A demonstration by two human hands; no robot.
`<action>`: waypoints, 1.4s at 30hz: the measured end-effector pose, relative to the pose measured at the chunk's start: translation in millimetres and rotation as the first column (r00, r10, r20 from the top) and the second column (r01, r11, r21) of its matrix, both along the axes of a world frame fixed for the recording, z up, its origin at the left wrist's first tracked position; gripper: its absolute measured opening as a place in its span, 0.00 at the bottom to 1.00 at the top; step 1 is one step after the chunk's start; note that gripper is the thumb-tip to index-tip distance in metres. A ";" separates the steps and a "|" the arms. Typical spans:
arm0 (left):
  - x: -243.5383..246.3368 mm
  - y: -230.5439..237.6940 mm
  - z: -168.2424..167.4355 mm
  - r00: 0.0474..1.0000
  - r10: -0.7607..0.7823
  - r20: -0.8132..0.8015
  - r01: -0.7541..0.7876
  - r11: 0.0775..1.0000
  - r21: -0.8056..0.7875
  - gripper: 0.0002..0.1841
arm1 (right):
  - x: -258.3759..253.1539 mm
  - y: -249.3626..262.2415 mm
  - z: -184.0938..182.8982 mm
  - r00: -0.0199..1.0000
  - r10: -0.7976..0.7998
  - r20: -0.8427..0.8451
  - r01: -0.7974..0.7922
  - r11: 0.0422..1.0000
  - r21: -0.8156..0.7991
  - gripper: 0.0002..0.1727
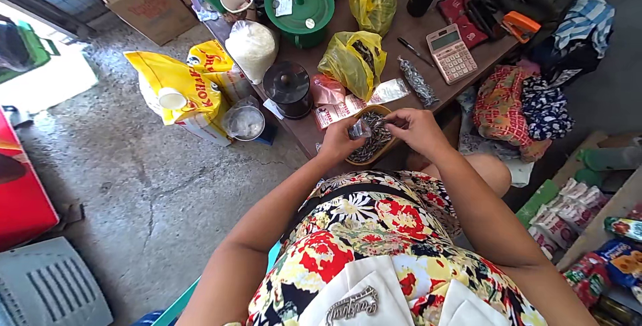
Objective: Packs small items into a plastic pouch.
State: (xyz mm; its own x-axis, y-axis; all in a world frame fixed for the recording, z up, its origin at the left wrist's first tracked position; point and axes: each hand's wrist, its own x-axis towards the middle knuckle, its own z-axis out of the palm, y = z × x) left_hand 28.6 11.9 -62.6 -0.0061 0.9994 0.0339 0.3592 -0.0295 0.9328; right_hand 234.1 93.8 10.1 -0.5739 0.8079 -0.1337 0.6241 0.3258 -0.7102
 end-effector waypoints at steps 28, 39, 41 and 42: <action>3.0 -2.6 -7.3 0.999 -0.001 -0.047 0.003 1.000 0.031 0.11 | -43.6 -21.8 29.0 0.972 0.236 -0.010 -0.236 0.971 0.033 0.16; 2.0 -6.6 -5.4 1.000 -0.001 -0.016 0.003 0.996 0.089 0.11 | -46.8 -25.7 17.1 0.978 0.192 0.079 -0.203 0.964 0.169 0.06; 0.9 -7.8 -4.1 1.000 0.009 0.004 -0.009 0.997 0.080 0.13 | -40.8 -22.8 16.5 0.980 0.193 -0.042 -0.183 0.968 0.169 0.07; 0.1 -8.6 -3.3 1.000 0.014 0.021 -0.016 0.997 0.078 0.14 | -36.7 -22.2 16.6 0.980 0.179 -0.088 -0.162 0.972 0.173 0.09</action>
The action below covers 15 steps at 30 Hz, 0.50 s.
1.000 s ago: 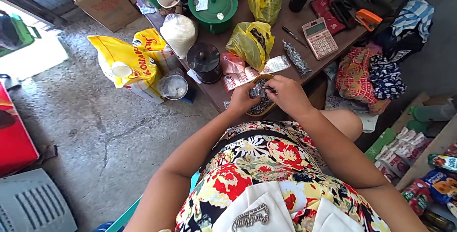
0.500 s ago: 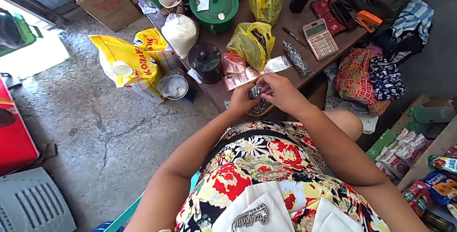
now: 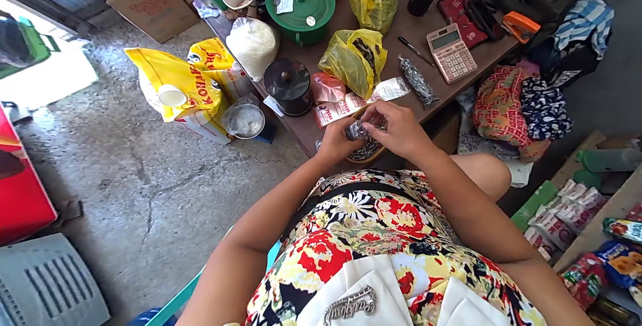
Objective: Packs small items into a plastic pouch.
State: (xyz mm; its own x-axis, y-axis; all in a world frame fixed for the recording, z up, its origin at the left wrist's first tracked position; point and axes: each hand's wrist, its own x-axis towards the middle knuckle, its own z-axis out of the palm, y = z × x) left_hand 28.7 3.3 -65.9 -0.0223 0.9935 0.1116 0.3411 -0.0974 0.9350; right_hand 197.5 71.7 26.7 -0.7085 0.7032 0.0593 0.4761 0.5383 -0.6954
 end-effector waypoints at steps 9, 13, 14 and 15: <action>-2.1 -1.7 -2.3 0.999 0.009 0.035 -0.010 1.000 0.025 0.12 | -0.1 -6.4 -0.8 0.999 -0.006 -0.045 -0.002 0.984 -0.178 0.10; -3.1 -1.7 -4.2 0.999 0.010 0.038 -0.012 1.000 0.029 0.13 | -3.6 -7.0 0.9 0.990 -0.023 -0.136 -0.004 0.981 -0.195 0.08; -3.6 -2.2 -2.8 0.998 0.015 0.055 -0.016 1.000 0.016 0.13 | -3.5 -7.4 1.8 0.984 -0.046 -0.174 0.007 0.976 -0.219 0.07; -4.0 -2.7 -1.4 0.996 0.024 0.081 -0.024 1.000 0.001 0.13 | -3.0 -7.4 2.0 0.974 -0.068 -0.216 0.012 0.968 -0.250 0.08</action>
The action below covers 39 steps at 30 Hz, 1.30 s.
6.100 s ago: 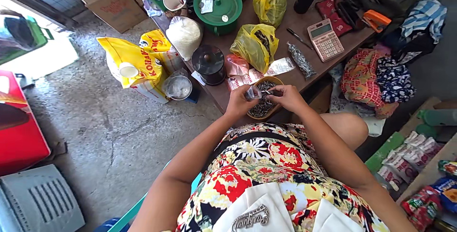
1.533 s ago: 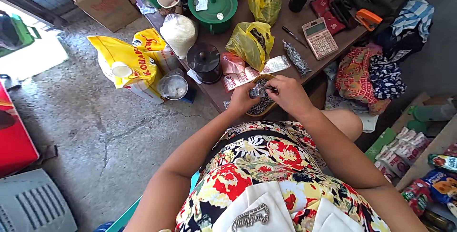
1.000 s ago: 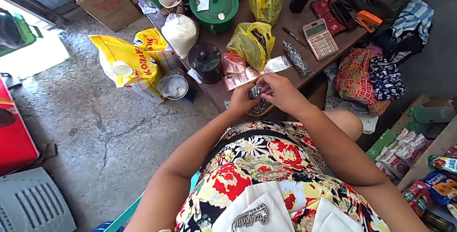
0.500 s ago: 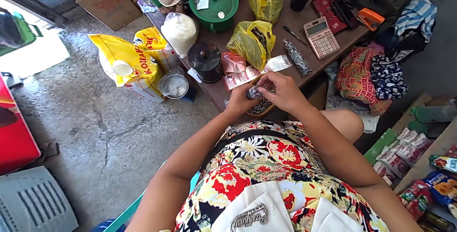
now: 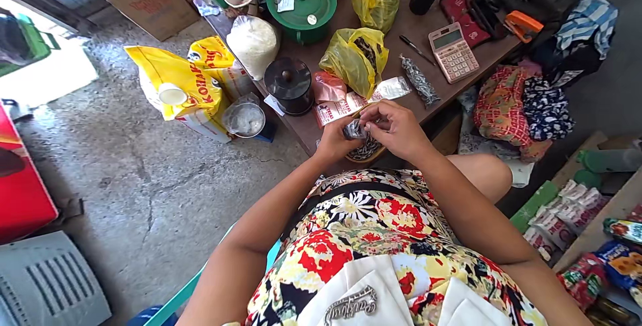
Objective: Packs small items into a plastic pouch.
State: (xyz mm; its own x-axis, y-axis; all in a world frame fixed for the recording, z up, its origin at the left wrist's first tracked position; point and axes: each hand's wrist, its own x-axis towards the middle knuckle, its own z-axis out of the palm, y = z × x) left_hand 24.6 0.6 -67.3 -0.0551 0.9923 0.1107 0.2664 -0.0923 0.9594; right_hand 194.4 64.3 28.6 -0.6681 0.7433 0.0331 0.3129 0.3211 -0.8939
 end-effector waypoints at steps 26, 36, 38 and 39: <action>-13.6 -2.7 -3.9 0.985 -0.034 0.169 0.020 0.996 0.086 0.10 | 6.1 14.3 -91.3 0.580 0.092 0.809 -0.354 0.923 0.149 0.23; -12.6 -3.5 -0.2 0.987 -0.032 0.156 0.023 0.998 0.058 0.10 | 7.2 23.1 -95.0 0.628 0.092 0.773 -0.210 0.976 0.054 0.28; -11.9 -1.9 -1.5 0.991 -0.035 0.127 0.028 0.998 0.056 0.10 | 8.4 21.5 -101.4 0.620 0.102 0.778 -0.255 0.964 0.078 0.24; -11.1 -0.9 -1.7 0.992 -0.038 0.118 0.031 0.998 0.061 0.10 | 7.3 20.5 -102.1 0.613 0.106 0.783 -0.271 0.959 0.082 0.19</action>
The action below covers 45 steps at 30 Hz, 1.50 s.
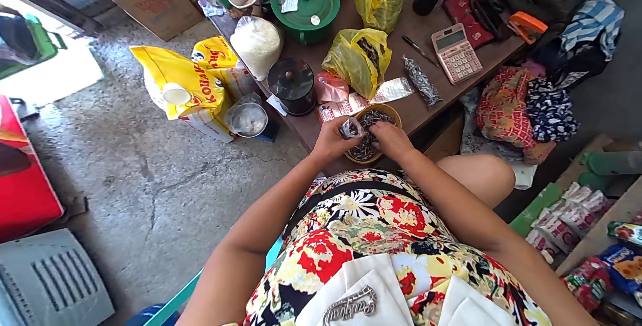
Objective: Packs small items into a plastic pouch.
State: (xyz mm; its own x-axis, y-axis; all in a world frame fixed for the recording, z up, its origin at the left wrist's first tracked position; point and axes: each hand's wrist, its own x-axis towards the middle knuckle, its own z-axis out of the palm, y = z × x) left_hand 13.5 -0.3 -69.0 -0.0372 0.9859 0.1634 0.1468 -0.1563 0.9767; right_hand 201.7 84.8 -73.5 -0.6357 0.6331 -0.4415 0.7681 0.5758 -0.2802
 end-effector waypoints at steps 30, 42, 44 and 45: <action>2.2 2.0 3.2 0.999 -0.026 -0.048 0.024 0.998 -0.050 0.11 | 5.1 5.0 18.8 0.949 -0.250 -0.194 0.226 0.964 -0.141 0.11; 12.0 12.9 6.0 0.990 -0.046 -0.135 0.029 0.991 -0.131 0.10 | 19.5 16.3 95.8 0.536 -0.653 -0.535 0.356 0.749 -0.559 0.12; 13.3 14.0 5.8 0.990 -0.052 -0.130 0.034 0.990 -0.138 0.11 | 12.0 7.6 97.3 0.501 -0.639 -0.584 0.337 0.765 -0.548 0.12; 13.3 14.1 6.0 0.990 -0.055 -0.129 0.036 0.989 -0.146 0.11 | 7.9 3.8 95.2 0.487 -0.633 -0.602 0.331 0.771 -0.544 0.13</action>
State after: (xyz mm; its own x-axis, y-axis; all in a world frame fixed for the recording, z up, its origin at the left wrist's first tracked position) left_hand 26.8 13.9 -63.0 0.0209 0.9996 0.0211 0.2717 -0.0260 0.9620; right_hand 209.6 88.6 21.7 -0.4568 0.8620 -0.2197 0.3378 -0.0603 -0.9393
